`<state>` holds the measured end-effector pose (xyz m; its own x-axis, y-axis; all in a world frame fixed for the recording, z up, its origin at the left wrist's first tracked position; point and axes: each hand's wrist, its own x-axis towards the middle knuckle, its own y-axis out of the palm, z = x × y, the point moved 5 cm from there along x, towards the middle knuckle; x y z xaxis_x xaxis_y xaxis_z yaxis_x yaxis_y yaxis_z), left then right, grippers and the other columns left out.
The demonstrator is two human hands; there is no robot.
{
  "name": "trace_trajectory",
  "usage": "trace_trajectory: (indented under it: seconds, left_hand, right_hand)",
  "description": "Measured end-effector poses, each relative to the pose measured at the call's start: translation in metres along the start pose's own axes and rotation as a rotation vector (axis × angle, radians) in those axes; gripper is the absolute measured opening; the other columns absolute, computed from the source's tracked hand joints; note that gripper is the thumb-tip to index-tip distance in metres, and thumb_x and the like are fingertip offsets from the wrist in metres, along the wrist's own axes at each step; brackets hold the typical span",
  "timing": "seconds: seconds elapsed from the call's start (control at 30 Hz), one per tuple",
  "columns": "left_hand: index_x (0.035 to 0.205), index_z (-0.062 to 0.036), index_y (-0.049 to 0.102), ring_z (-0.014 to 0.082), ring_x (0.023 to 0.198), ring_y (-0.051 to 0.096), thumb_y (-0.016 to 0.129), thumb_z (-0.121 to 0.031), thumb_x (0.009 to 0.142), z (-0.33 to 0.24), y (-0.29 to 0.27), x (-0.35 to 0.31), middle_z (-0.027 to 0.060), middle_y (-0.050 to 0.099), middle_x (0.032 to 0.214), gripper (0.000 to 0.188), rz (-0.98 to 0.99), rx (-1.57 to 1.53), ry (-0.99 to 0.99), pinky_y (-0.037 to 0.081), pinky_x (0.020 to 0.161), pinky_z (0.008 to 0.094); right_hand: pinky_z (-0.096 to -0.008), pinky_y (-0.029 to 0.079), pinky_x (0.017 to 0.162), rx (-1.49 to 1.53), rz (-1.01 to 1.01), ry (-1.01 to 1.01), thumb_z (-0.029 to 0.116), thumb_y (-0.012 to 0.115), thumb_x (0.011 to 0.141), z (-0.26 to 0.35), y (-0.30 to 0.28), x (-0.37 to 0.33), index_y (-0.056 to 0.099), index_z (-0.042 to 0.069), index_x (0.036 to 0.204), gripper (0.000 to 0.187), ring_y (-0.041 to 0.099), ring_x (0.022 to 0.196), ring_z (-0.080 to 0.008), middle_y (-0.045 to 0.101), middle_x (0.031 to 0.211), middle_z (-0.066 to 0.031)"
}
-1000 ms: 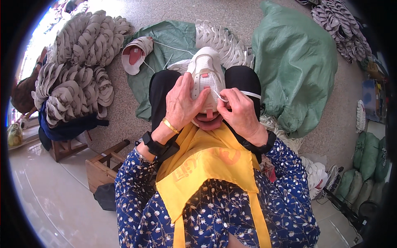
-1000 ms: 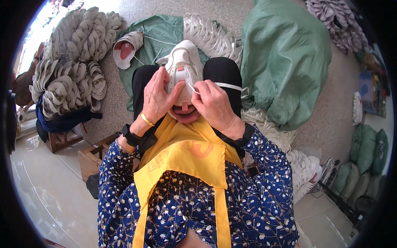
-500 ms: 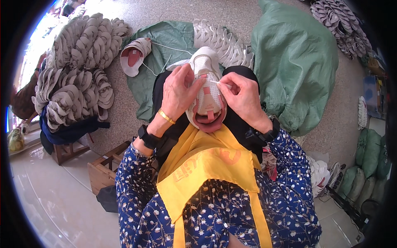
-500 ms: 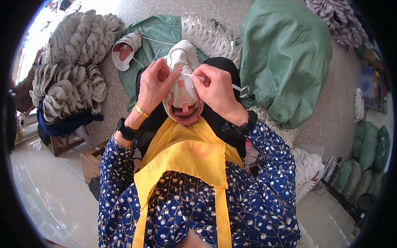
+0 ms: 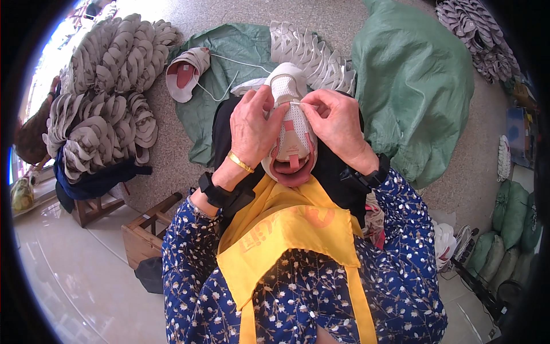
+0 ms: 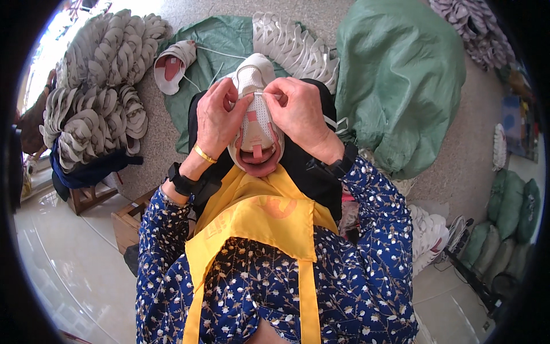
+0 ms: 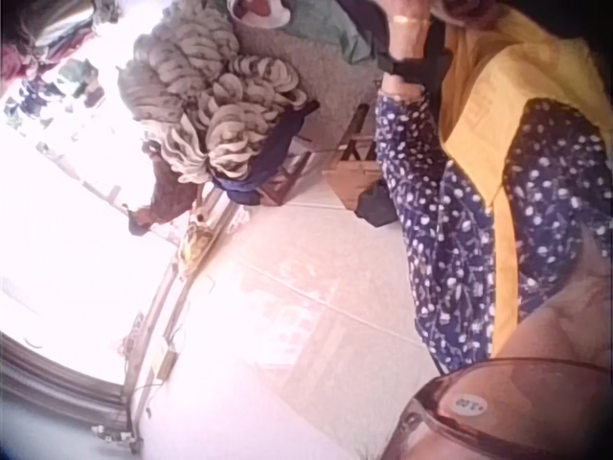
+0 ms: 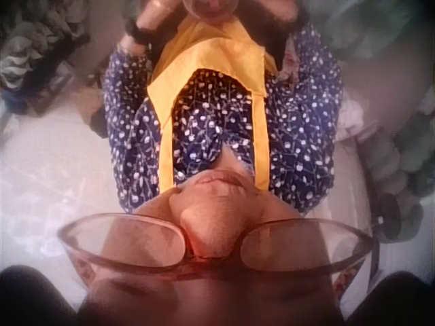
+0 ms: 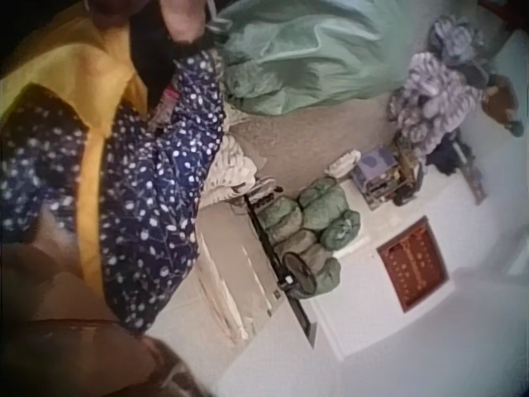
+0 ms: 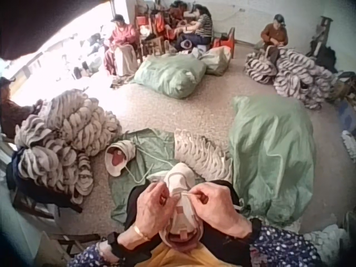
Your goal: The person sits on the floor and laces a white sneaker with pink accents. They thread the white shoelaces through the eyelets, pull them tight, and tie a knot. The person handles the shoe and laces by hand throughout the process.
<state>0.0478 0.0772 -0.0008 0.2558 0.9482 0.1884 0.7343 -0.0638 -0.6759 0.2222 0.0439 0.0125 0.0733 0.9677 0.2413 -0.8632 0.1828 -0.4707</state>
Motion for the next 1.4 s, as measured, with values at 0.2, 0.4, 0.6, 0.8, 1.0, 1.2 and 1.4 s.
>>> trace_trajectory:
  seconds: [0.2, 0.4, 0.6, 0.8, 1.0, 1.2, 1.4]
  left_hand:
    - [0.087, -0.0038, 0.06, 0.0321, 0.071, 0.062, 0.08, -0.024, 0.082, 0.001, -0.001, 0.001, 0.0109, 0.06, 0.079, 0.029, 0.005, -0.002, -0.039, 0.048, 0.063, 0.0439]
    - [0.084, -0.004, 0.057, 0.0318, 0.068, 0.06, 0.081, -0.024, 0.082, 0.004, -0.001, 0.001, 0.0105, 0.057, 0.076, 0.032, 0.001, 0.004, -0.054, 0.046, 0.062, 0.0441]
    - [0.083, -0.0043, 0.056, 0.0319, 0.067, 0.059, 0.082, -0.024, 0.08, 0.007, -0.002, 0.001, 0.0105, 0.056, 0.075, 0.033, -0.005, -0.013, -0.049, 0.046, 0.061, 0.0436]
    - [0.083, -0.004, 0.055, 0.0321, 0.064, 0.058, 0.083, -0.024, 0.079, 0.008, -0.002, 0.001, 0.0109, 0.055, 0.073, 0.036, -0.021, -0.055, -0.034, 0.045, 0.06, 0.0434]
    - [0.084, -0.0039, 0.055, 0.0323, 0.064, 0.058, 0.084, -0.024, 0.079, 0.007, -0.002, 0.0, 0.0108, 0.055, 0.073, 0.035, -0.025, -0.067, -0.02, 0.045, 0.058, 0.0433]
    - [0.084, -0.0043, 0.055, 0.0316, 0.063, 0.058, 0.084, -0.023, 0.079, 0.008, -0.001, -0.002, 0.0106, 0.055, 0.074, 0.035, -0.029, -0.074, -0.029, 0.046, 0.058, 0.0428]
    - [0.084, -0.0039, 0.055, 0.0299, 0.063, 0.058, 0.082, -0.02, 0.079, 0.006, -0.002, -0.005, 0.0103, 0.056, 0.074, 0.032, -0.034, -0.092, -0.007, 0.046, 0.059, 0.0416]
  right_hand:
    - [-0.0412, 0.054, 0.063, -0.103, 0.055, -0.076, 0.004, 0.071, 0.085, 0.006, 0.003, 0.006, 0.068, 0.001, 0.085, 0.005, 0.069, 0.071, -0.0333, 0.068, 0.079, -0.0157]
    - [-0.0477, 0.053, 0.069, -0.204, 0.11, -0.132, 0.003, 0.068, 0.085, 0.01, 0.007, 0.011, 0.064, 0.0, 0.083, 0.005, 0.067, 0.077, -0.0386, 0.066, 0.08, -0.0176]
    - [-0.0495, 0.054, 0.072, -0.244, 0.195, -0.196, 0.004, 0.065, 0.086, 0.012, 0.009, 0.021, 0.066, -0.001, 0.082, 0.006, 0.067, 0.08, -0.0407, 0.067, 0.081, -0.02]
    - [-0.0476, 0.053, 0.072, -0.319, 0.291, -0.172, 0.005, 0.065, 0.084, 0.012, 0.008, 0.031, 0.068, -0.003, 0.083, 0.008, 0.068, 0.079, -0.0401, 0.069, 0.082, -0.0212]
    - [-0.0489, 0.054, 0.072, -0.35, 0.288, -0.227, 0.004, 0.063, 0.084, 0.018, 0.011, 0.031, 0.068, -0.003, 0.079, 0.01, 0.068, 0.077, -0.0416, 0.068, 0.077, -0.0226]
    - [-0.0432, 0.055, 0.069, -0.303, 0.32, -0.191, 0.006, 0.067, 0.083, 0.011, 0.018, 0.034, 0.07, -0.004, 0.083, 0.011, 0.07, 0.074, -0.0352, 0.069, 0.078, -0.0203]
    - [-0.0373, 0.055, 0.067, -0.11, 0.38, -0.065, 0.01, 0.072, 0.085, -0.004, 0.014, 0.036, 0.074, -0.003, 0.09, 0.014, 0.071, 0.071, -0.0254, 0.072, 0.08, -0.0169]
